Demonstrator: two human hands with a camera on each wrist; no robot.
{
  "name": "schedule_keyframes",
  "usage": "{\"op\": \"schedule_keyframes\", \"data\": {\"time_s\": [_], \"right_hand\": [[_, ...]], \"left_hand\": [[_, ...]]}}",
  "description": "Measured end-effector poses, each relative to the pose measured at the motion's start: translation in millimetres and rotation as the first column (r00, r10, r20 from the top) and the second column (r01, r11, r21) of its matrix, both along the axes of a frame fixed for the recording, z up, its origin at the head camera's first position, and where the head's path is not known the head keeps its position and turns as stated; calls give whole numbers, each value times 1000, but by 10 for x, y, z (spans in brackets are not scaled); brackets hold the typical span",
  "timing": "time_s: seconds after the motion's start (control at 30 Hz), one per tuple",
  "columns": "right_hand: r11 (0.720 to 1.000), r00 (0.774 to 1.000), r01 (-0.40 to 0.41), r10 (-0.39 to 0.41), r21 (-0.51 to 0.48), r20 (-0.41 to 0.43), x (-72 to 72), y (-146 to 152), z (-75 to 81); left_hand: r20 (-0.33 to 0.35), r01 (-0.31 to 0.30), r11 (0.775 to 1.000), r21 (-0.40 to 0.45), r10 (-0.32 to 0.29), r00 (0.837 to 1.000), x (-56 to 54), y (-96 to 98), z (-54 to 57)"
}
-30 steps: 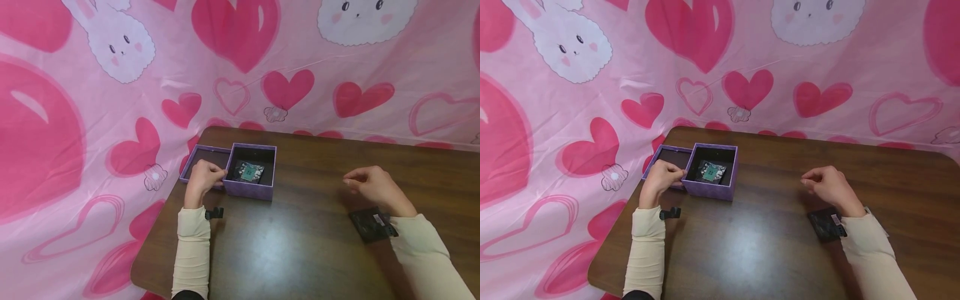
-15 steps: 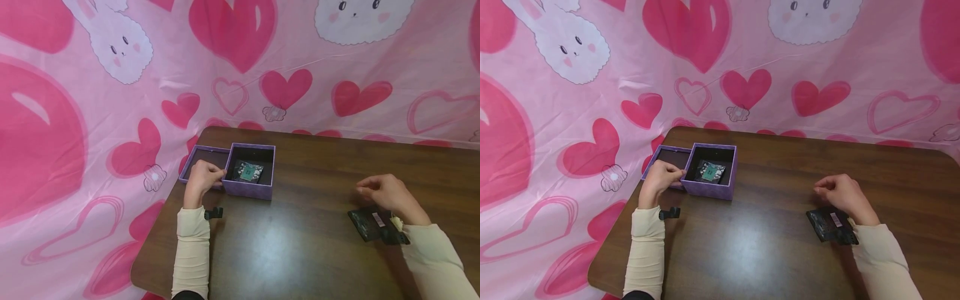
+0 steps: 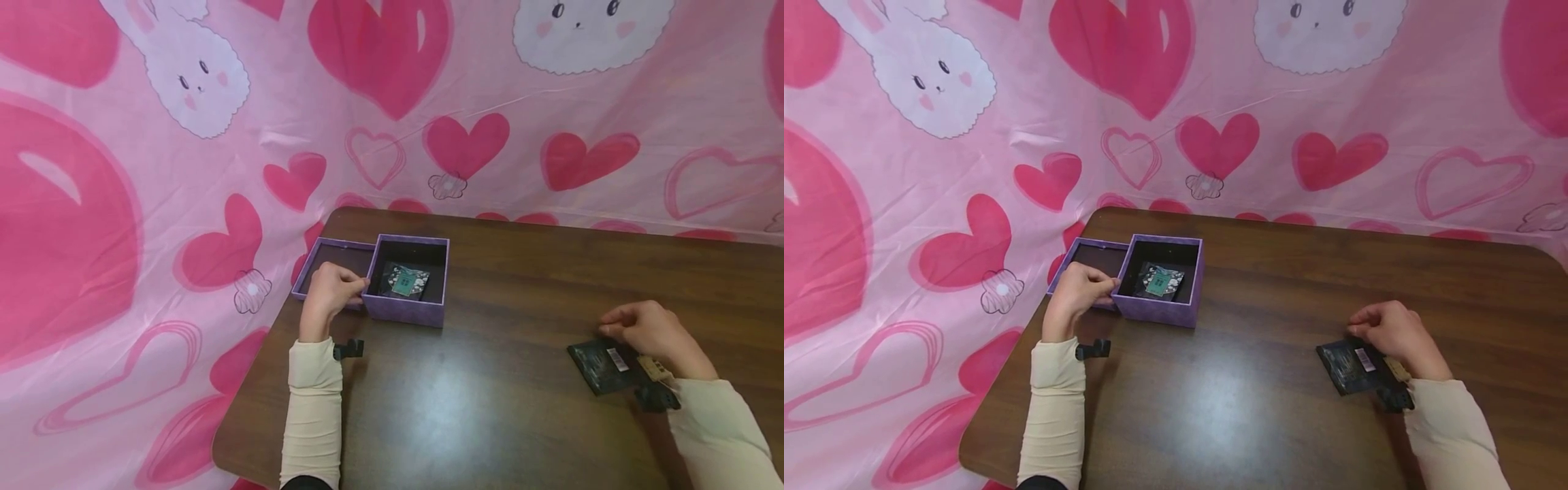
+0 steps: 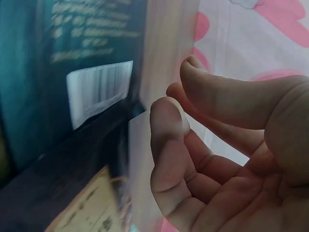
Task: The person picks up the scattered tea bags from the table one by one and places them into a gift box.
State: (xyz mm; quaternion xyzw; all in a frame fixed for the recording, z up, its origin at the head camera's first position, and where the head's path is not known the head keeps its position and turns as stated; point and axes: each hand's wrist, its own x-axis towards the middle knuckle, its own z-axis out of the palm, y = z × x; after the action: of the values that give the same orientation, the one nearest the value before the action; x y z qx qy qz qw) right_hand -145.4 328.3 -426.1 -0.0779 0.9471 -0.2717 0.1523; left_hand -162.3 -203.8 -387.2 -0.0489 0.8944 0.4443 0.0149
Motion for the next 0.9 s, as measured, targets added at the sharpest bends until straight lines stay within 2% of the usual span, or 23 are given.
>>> {"op": "schedule_keyframes", "data": {"time_s": [0.47,0.77,0.9], "right_hand": [[999,998,51,-50,-17,31,24,105,-102],[1000,999,26,-25,-15,48,1,98,-159],[1000,999,-22,22,-6,42,-17,90,-166]], "left_hand": [[-4,-2,999,42,2,1000,6,-2,-1],[-13,9,999,33,-8,1000,0,3,-8],[-14,5,1000,26,-5,1000,-1,4,-2]]}}
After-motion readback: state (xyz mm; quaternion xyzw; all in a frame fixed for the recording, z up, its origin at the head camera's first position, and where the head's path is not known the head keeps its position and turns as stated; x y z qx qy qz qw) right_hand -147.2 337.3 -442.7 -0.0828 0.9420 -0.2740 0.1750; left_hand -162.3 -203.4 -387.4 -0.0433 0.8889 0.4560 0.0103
